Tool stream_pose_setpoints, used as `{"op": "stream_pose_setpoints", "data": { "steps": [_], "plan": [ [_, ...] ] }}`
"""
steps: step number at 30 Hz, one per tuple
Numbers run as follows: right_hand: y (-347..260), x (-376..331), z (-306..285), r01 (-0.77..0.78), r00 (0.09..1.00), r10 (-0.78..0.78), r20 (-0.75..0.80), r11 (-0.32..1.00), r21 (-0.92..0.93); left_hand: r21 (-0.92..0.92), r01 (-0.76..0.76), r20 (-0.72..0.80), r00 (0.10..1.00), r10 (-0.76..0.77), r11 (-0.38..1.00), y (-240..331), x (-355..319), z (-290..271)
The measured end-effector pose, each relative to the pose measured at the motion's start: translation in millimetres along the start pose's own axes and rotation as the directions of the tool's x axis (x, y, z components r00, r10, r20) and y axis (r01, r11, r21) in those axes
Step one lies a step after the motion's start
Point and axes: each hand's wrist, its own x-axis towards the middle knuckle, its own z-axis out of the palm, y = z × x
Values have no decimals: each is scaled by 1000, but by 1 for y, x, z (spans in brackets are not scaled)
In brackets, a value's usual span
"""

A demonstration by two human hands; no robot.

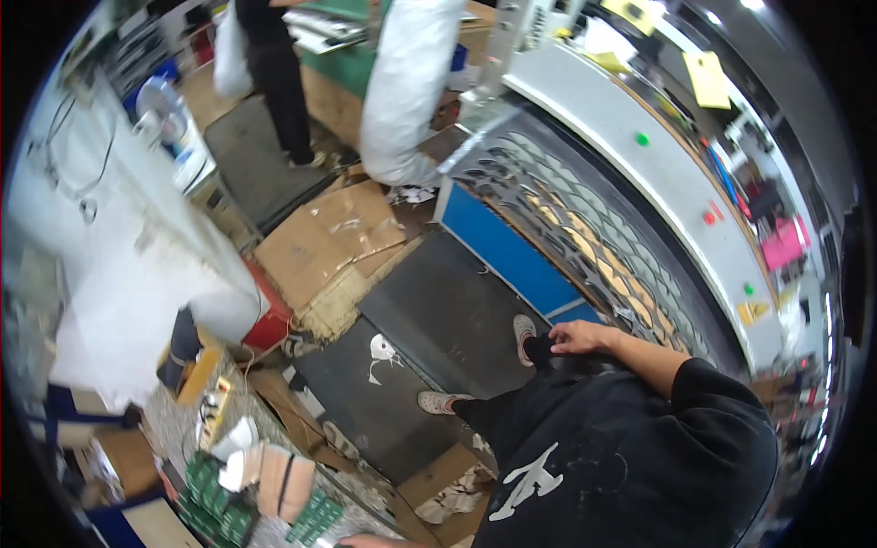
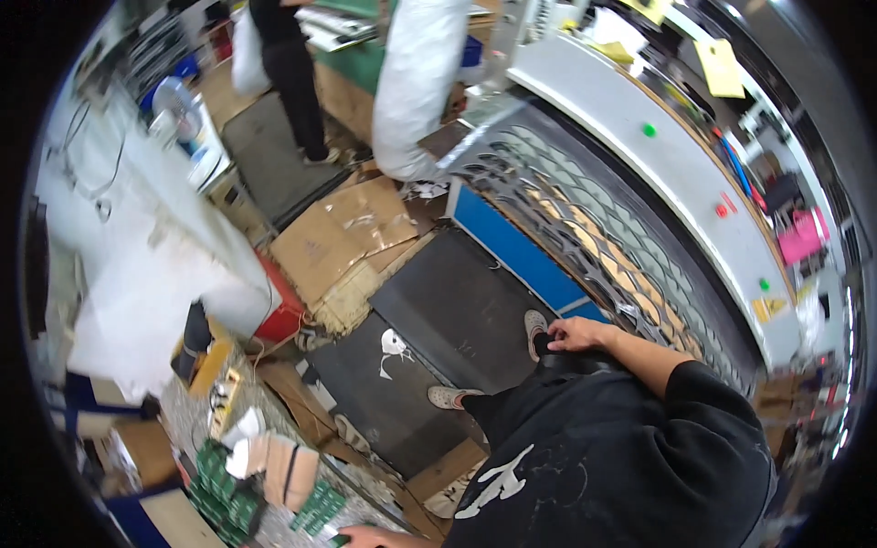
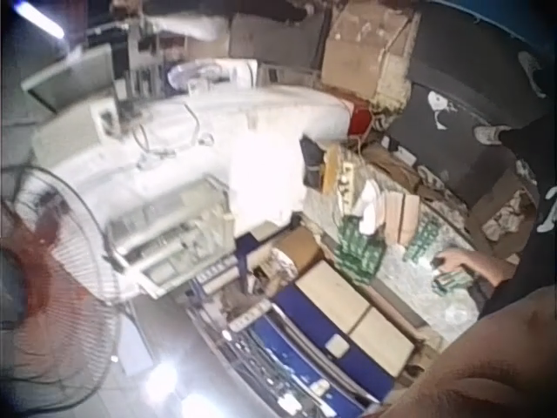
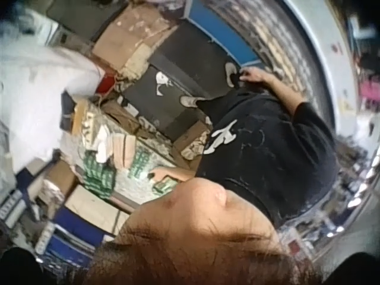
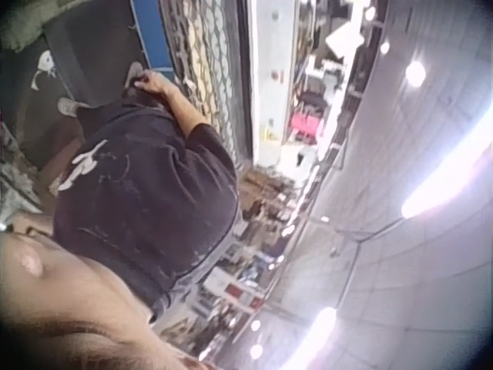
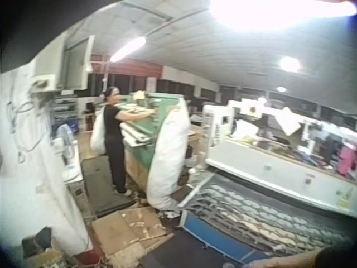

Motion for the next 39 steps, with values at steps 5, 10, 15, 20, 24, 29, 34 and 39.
{"op": "stream_pose_setpoints", "data": {
  "steps": [5,10,15,20,24,29,34,39],
  "plan": [
    [-20,-30,-15,57,997,-46,-59,977,204,-271,131,676,731,92,954,83,-166,20],
    [-21,-34,-25,375,906,-313,-285,906,195,-520,325,828,-39,560,790,244,-328,-57],
    [-25,-53,-59,571,741,-376,-557,789,227,-838,106,422,-499,757,536,367,-421,-170],
    [38,-60,-83,528,649,-217,-729,819,227,-961,-69,241,-683,689,267,407,-513,-246],
    [74,-63,-90,612,546,-177,-819,752,245,-949,-68,237,-795,558,307,394,-573,-259],
    [108,-57,-92,535,333,145,-932,784,313,-762,36,186,-944,271,647,402,-646,-289],
    [119,-53,-128,624,416,254,-873,618,478,-983,-12,64,-957,283,181,495,-668,-311],
    [122,-36,-81,808,383,616,-689,138,572,-985,167,-135,-885,446,34,615,-728,-318]
  ]
}}
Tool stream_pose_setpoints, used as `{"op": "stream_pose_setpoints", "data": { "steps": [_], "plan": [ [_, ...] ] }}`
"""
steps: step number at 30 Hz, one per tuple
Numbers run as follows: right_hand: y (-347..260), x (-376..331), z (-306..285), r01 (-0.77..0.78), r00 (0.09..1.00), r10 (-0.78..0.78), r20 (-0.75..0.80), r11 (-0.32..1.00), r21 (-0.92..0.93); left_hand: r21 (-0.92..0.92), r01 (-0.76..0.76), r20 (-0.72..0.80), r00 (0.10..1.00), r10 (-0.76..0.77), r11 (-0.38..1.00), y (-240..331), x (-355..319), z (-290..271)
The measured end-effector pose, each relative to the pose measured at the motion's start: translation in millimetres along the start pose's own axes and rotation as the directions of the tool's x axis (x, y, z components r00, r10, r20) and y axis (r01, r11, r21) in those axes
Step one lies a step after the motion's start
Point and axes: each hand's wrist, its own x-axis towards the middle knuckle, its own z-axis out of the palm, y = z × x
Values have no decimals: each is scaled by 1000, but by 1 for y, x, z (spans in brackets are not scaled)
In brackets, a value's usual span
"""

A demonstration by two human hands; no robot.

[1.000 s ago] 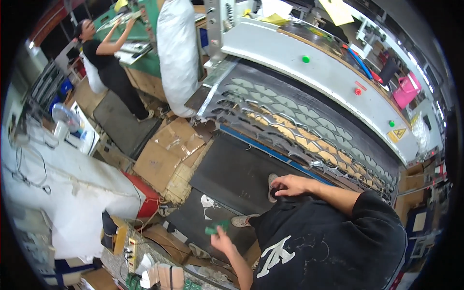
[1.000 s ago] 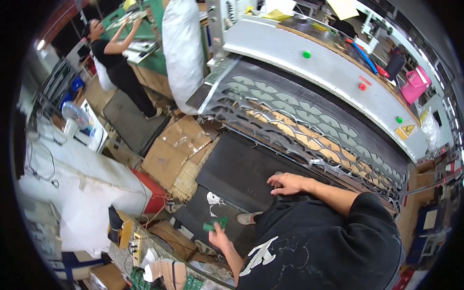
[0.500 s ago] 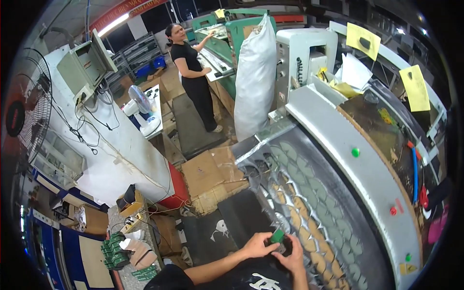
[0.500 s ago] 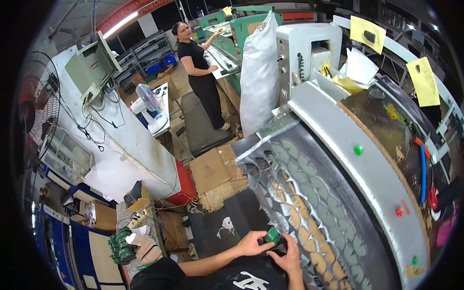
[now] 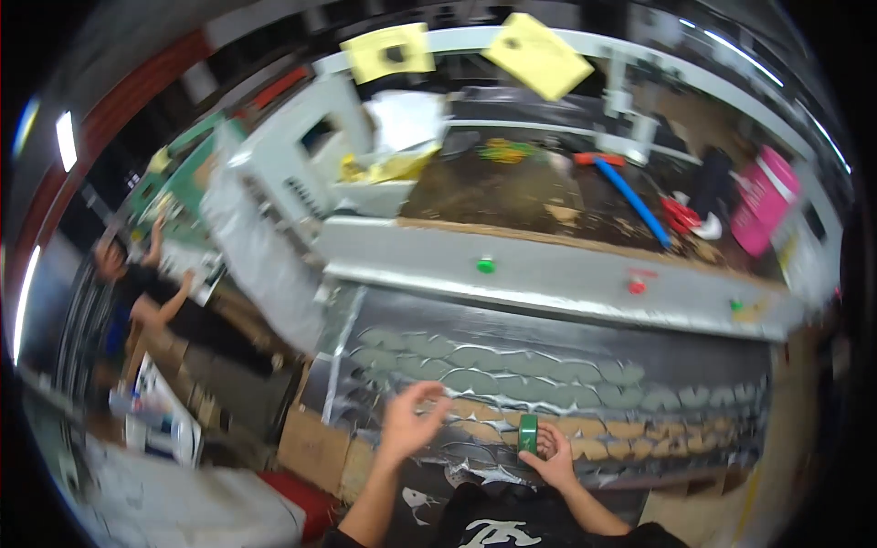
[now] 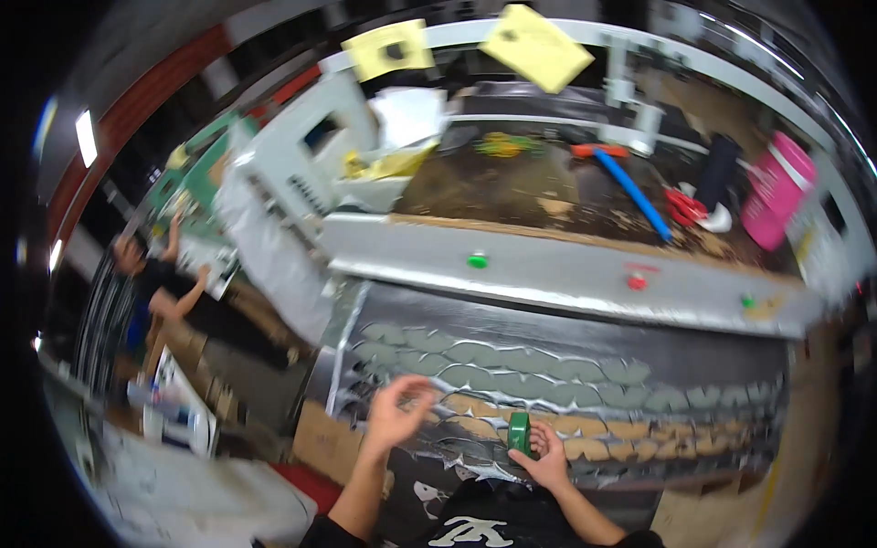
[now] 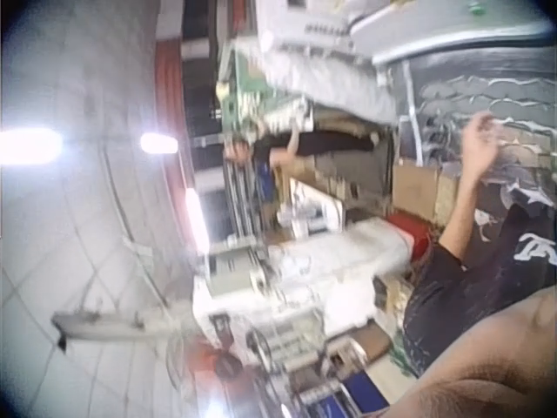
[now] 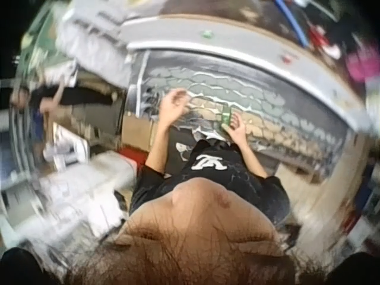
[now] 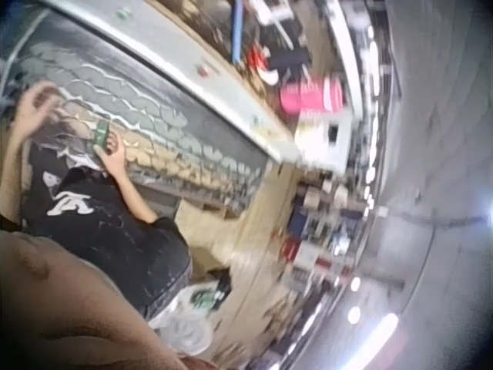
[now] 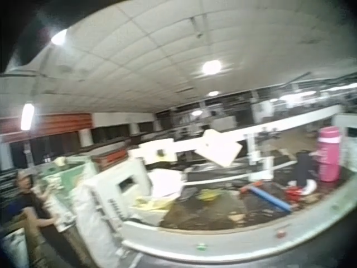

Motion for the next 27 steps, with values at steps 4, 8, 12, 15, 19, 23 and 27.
{"op": "stream_pose_setpoints", "data": {
  "steps": [4,8,12,15,19,23,27],
  "plan": [
    [-9,-27,1,-31,971,76,-225,980,197,-33,-210,-66,976,208,977,46,61,-26],
    [-7,-57,-8,-7,948,84,-308,970,243,-49,-468,88,878,471,882,113,105,22],
    [-10,-62,-21,7,907,159,-389,920,392,-66,-641,238,734,636,765,205,175,130],
    [-4,-52,-48,108,811,154,-564,909,403,55,-592,270,784,559,804,259,242,238],
    [-32,-37,-80,217,829,28,-558,904,368,347,-167,156,981,119,923,264,330,319],
    [-14,-49,-136,196,776,157,-611,860,471,-24,132,279,953,-120,991,258,364,319],
    [-9,-30,-153,35,858,233,-458,862,505,-679,178,198,979,-55,713,223,406,252]
  ]
}}
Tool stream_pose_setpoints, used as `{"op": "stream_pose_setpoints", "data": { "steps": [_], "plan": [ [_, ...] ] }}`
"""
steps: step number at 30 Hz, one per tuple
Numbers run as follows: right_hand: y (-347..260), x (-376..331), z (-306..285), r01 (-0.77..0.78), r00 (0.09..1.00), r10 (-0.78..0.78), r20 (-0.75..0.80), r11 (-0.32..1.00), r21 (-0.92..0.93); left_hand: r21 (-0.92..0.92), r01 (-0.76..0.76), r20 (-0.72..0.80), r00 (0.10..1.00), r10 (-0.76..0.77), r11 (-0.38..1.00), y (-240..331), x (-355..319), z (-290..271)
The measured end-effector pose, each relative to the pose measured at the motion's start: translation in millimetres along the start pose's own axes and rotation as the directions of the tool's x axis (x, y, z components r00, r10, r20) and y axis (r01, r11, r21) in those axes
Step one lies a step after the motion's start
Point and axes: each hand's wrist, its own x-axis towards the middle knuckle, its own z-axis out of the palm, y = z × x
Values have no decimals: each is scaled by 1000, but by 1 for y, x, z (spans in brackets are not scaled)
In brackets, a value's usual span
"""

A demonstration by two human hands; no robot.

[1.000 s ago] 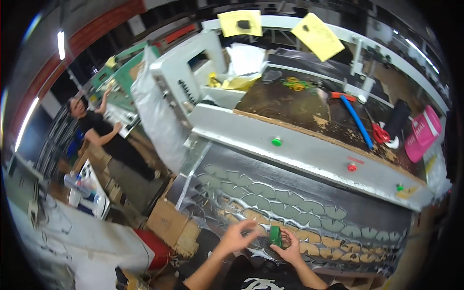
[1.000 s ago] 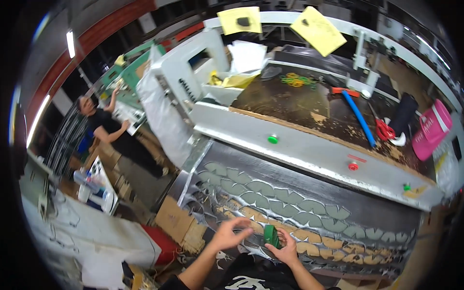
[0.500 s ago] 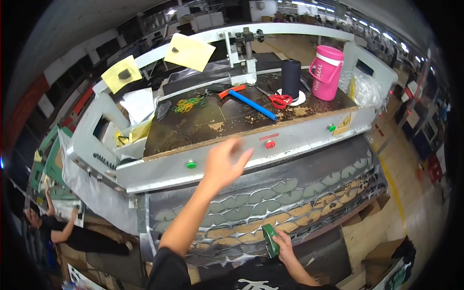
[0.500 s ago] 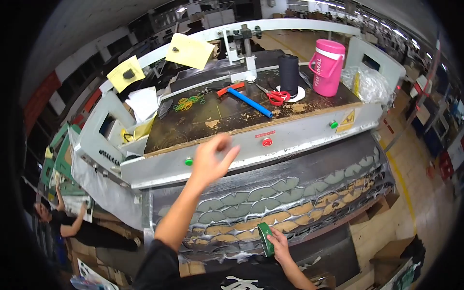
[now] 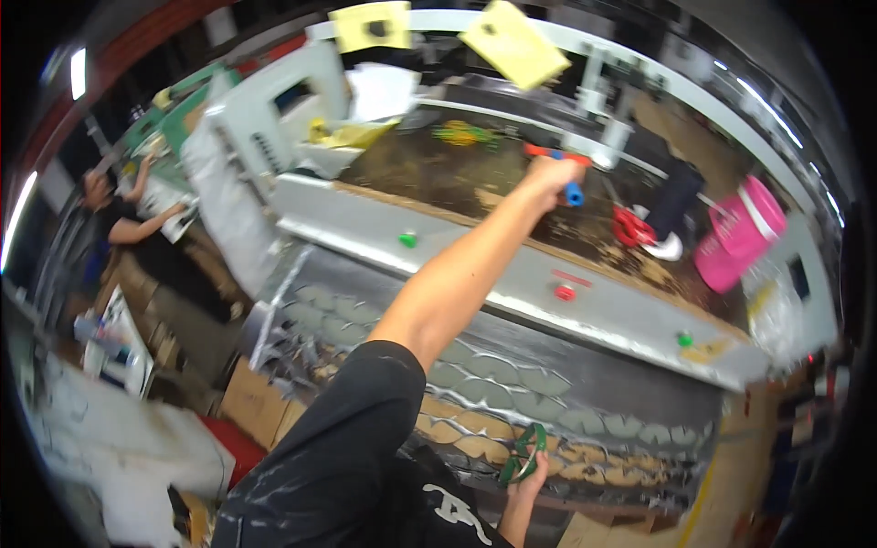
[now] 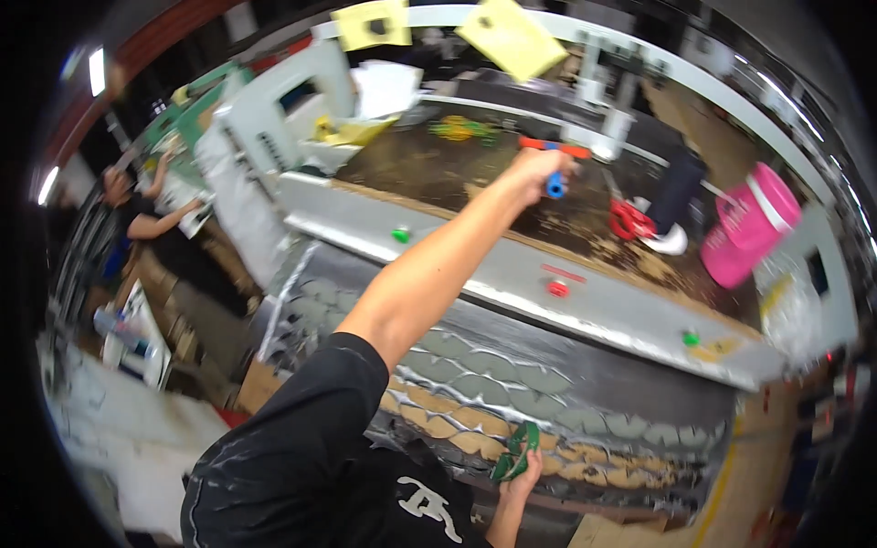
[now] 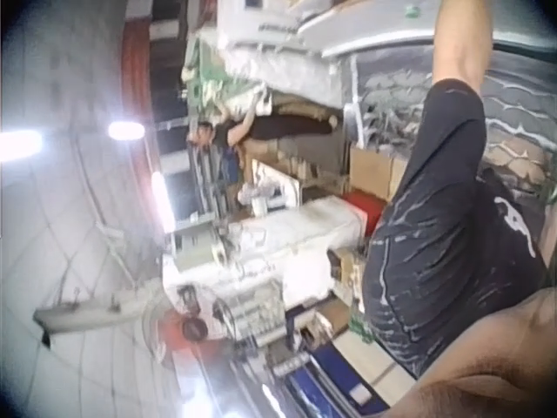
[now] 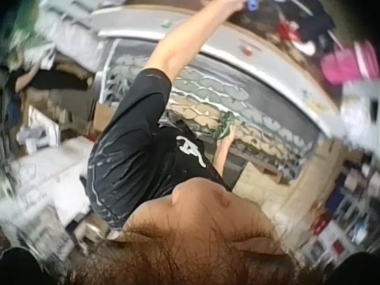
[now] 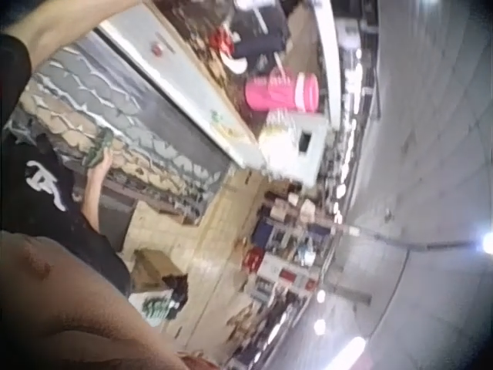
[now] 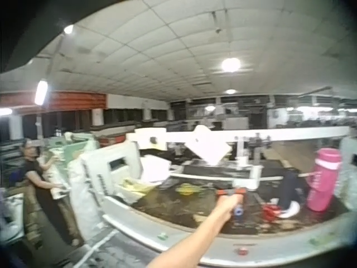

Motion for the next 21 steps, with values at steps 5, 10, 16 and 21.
{"op": "stream_pose_setpoints", "data": {
  "steps": [5,10,16,21],
  "plan": [
    [-12,32,-24,-35,995,47,87,990,-135,-25,-215,198,956,216,976,46,-142,-46],
    [19,57,18,-59,967,99,235,983,-174,188,-414,-165,881,444,891,75,-267,-228],
    [62,49,95,-67,927,170,333,952,-299,159,-327,-831,465,306,931,14,-404,-419],
    [118,22,159,-24,927,169,335,918,-395,803,-384,-487,19,873,456,87,-506,-663]
  ]
}}
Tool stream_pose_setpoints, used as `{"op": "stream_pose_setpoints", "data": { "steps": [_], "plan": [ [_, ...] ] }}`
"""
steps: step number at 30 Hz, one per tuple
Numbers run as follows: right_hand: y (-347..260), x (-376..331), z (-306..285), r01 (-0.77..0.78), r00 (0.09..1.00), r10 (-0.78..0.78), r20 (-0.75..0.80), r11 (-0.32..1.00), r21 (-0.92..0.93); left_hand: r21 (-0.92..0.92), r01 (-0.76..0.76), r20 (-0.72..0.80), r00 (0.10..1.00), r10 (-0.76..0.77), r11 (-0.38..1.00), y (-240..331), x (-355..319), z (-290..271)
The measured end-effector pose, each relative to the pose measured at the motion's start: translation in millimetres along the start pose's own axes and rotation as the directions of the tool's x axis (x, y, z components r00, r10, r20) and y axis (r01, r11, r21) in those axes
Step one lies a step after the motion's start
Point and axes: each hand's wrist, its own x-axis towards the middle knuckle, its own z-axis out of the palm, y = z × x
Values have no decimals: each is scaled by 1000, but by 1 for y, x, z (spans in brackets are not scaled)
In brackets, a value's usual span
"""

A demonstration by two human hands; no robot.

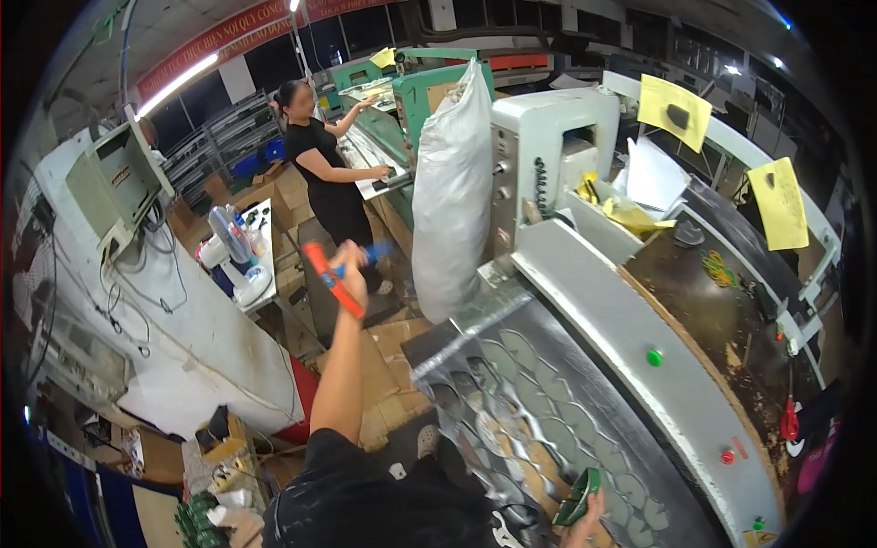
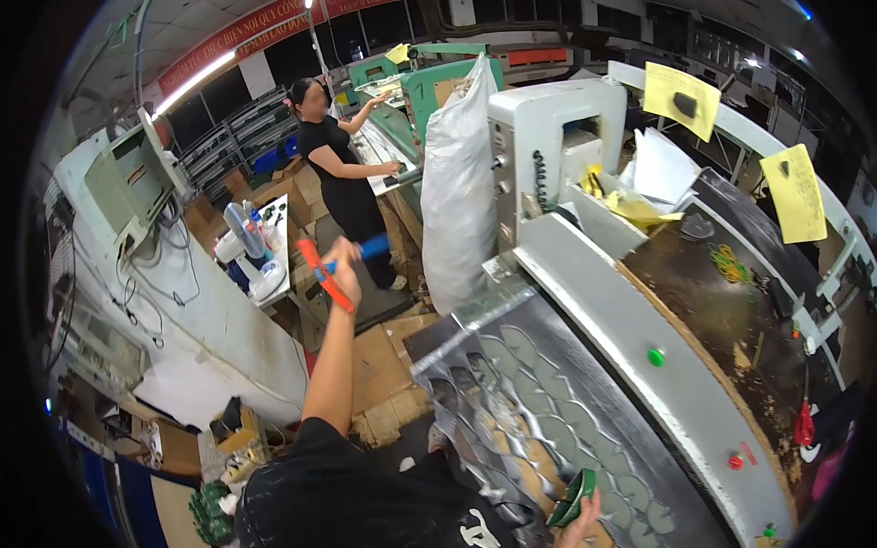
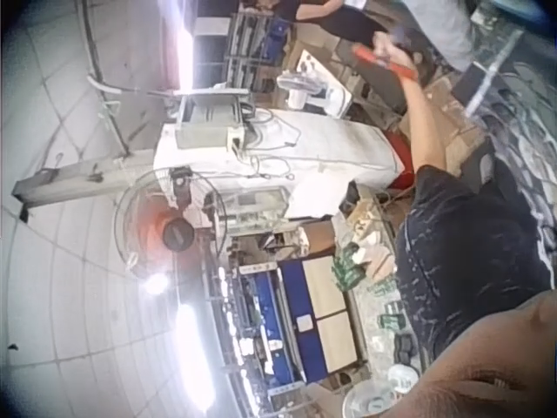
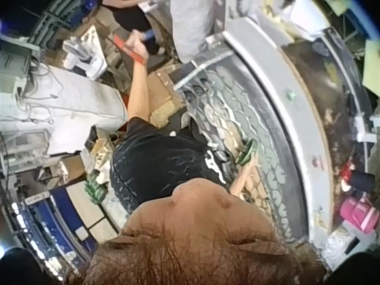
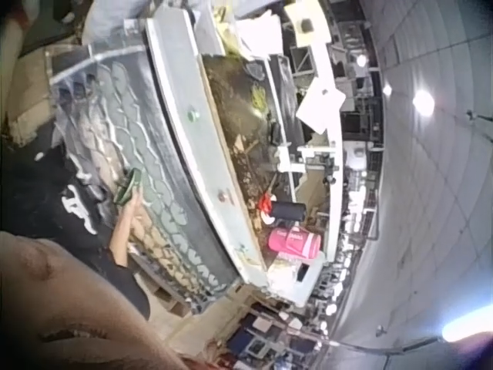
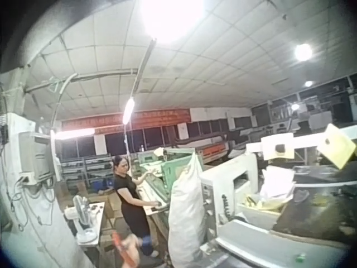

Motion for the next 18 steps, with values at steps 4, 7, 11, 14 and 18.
{"op": "stream_pose_setpoints", "data": {
  "steps": [4,7,11,14,18],
  "plan": [
    [54,16,67,119,989,-116,88,992,-33,536,-252,-12,952,307,806,-77,170,-64],
    [67,-23,191,22,983,0,-185,993,115,519,-157,62,987,146,841,-129,248,-102],
    [113,-32,260,-50,999,50,9,997,54,639,-337,207,941,267,691,-189,322,-120],
    [117,-47,309,-54,990,58,129,998,-35,663,-351,252,936,244,661,-223,356,-131],
    [142,-43,293,-13,1000,16,19,988,-156,602,-410,257,912,320,685,-261,367,-115]
  ]
}}
